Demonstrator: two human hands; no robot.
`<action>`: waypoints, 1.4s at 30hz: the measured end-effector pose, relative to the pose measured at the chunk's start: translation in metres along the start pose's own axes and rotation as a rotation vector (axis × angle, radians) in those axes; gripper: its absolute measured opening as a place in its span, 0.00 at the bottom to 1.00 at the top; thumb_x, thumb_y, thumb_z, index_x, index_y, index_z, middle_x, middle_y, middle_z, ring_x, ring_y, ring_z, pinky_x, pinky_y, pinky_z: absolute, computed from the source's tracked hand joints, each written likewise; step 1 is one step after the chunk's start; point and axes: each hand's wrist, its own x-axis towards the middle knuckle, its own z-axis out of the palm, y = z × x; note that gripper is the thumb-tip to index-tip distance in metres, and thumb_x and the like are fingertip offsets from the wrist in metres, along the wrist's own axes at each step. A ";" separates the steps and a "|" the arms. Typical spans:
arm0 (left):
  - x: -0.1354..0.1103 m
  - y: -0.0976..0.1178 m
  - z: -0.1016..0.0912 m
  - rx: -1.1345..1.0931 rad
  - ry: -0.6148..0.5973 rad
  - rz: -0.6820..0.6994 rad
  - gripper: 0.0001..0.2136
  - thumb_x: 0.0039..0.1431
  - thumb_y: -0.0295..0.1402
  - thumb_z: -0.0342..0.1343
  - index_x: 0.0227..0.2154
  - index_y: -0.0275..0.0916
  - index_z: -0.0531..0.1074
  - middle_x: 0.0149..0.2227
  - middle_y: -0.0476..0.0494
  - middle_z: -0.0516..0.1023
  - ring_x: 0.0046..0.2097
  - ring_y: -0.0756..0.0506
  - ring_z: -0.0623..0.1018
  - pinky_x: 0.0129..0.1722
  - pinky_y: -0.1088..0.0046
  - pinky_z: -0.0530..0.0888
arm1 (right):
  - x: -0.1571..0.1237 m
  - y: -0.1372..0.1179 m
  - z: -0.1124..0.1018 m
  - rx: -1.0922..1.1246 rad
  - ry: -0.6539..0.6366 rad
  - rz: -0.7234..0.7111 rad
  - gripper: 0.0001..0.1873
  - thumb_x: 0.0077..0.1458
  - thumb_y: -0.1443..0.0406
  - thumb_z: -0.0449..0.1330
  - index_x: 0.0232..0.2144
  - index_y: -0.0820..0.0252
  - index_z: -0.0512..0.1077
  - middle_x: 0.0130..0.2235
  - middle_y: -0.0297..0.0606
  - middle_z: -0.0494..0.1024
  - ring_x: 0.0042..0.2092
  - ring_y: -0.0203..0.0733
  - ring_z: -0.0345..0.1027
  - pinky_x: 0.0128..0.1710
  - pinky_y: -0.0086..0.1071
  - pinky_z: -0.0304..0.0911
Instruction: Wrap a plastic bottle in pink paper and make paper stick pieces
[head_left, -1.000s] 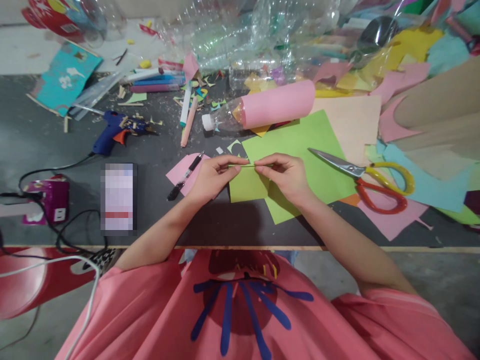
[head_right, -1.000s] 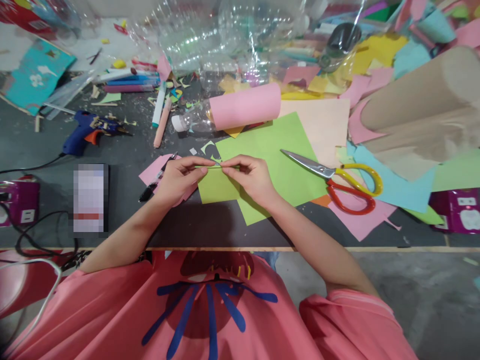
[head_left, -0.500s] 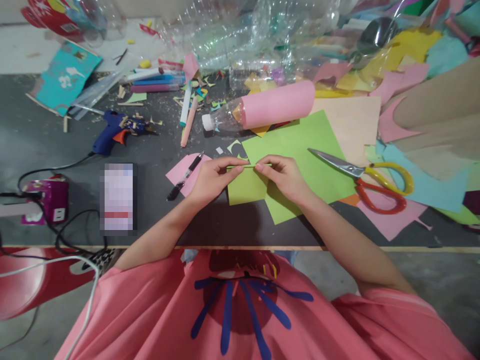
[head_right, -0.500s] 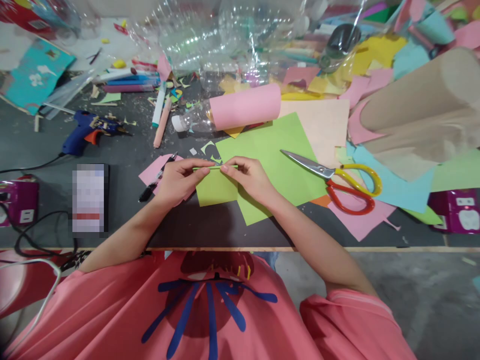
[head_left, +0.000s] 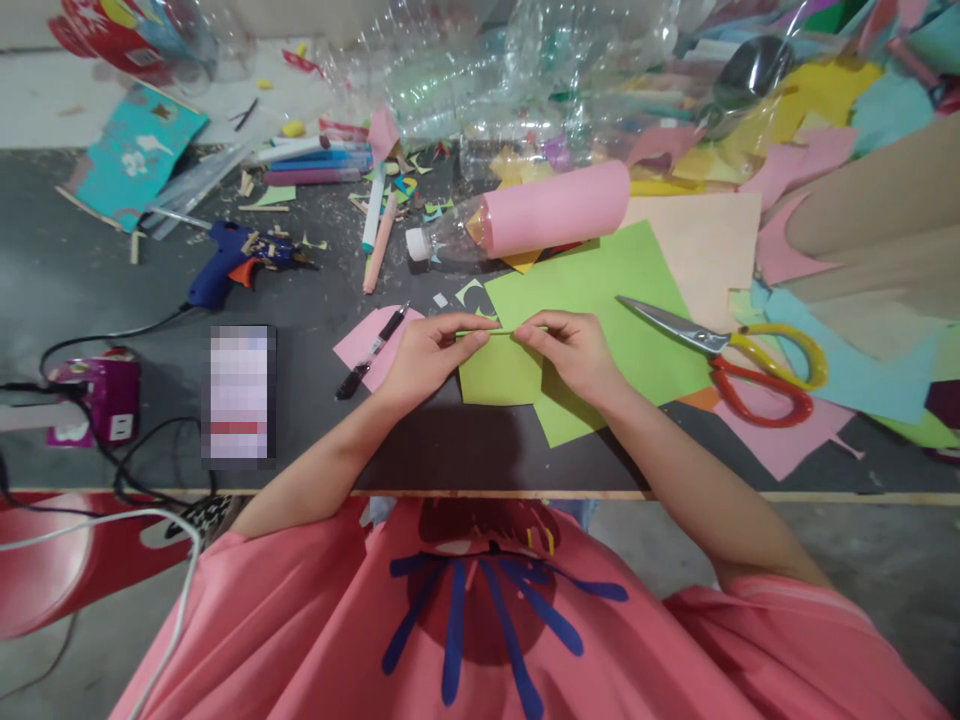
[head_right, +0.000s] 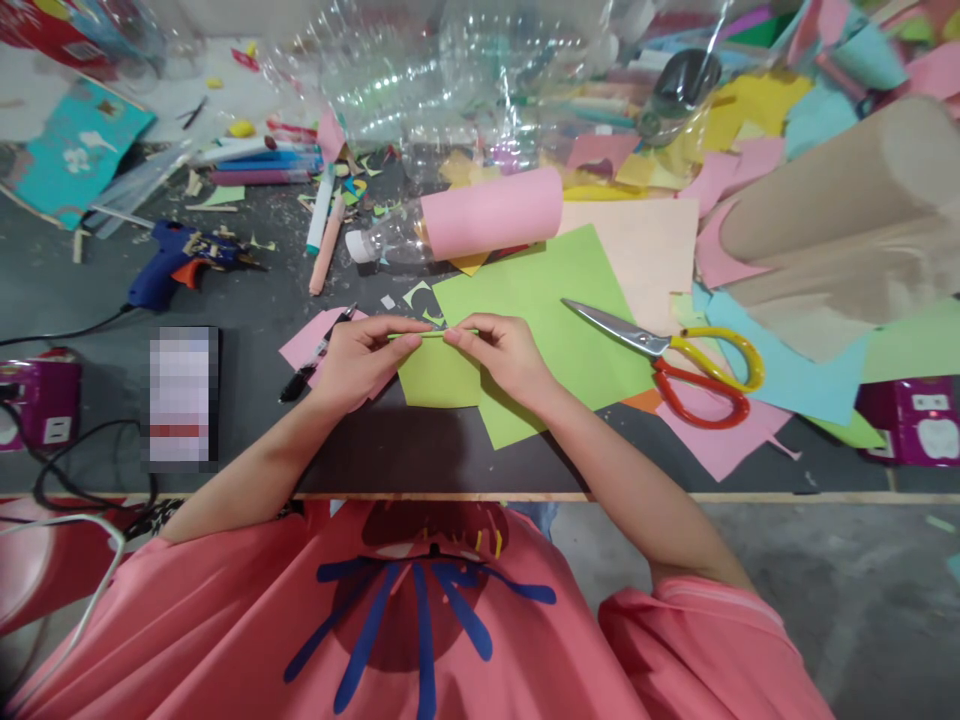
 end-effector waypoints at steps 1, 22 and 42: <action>0.000 0.000 0.000 -0.004 0.000 -0.003 0.11 0.55 0.37 0.60 0.37 0.38 0.81 0.39 0.44 0.83 0.39 0.48 0.80 0.39 0.74 0.75 | 0.000 0.000 0.000 0.001 0.001 -0.001 0.28 0.42 0.40 0.63 0.18 0.60 0.73 0.19 0.31 0.66 0.24 0.33 0.55 0.23 0.30 0.52; -0.002 0.006 0.002 0.089 0.004 0.058 0.07 0.56 0.30 0.59 0.36 0.40 0.81 0.37 0.45 0.84 0.41 0.46 0.81 0.34 0.75 0.76 | 0.000 0.003 0.000 -0.031 -0.170 0.092 0.28 0.47 0.41 0.60 0.22 0.60 0.69 0.22 0.29 0.62 0.26 0.33 0.51 0.27 0.30 0.47; 0.002 0.005 -0.001 0.098 -0.092 -0.012 0.11 0.58 0.40 0.58 0.36 0.38 0.80 0.40 0.43 0.84 0.43 0.46 0.81 0.45 0.72 0.75 | -0.001 -0.001 0.001 -0.008 -0.179 0.053 0.28 0.46 0.40 0.60 0.23 0.59 0.69 0.24 0.30 0.65 0.27 0.33 0.53 0.28 0.30 0.50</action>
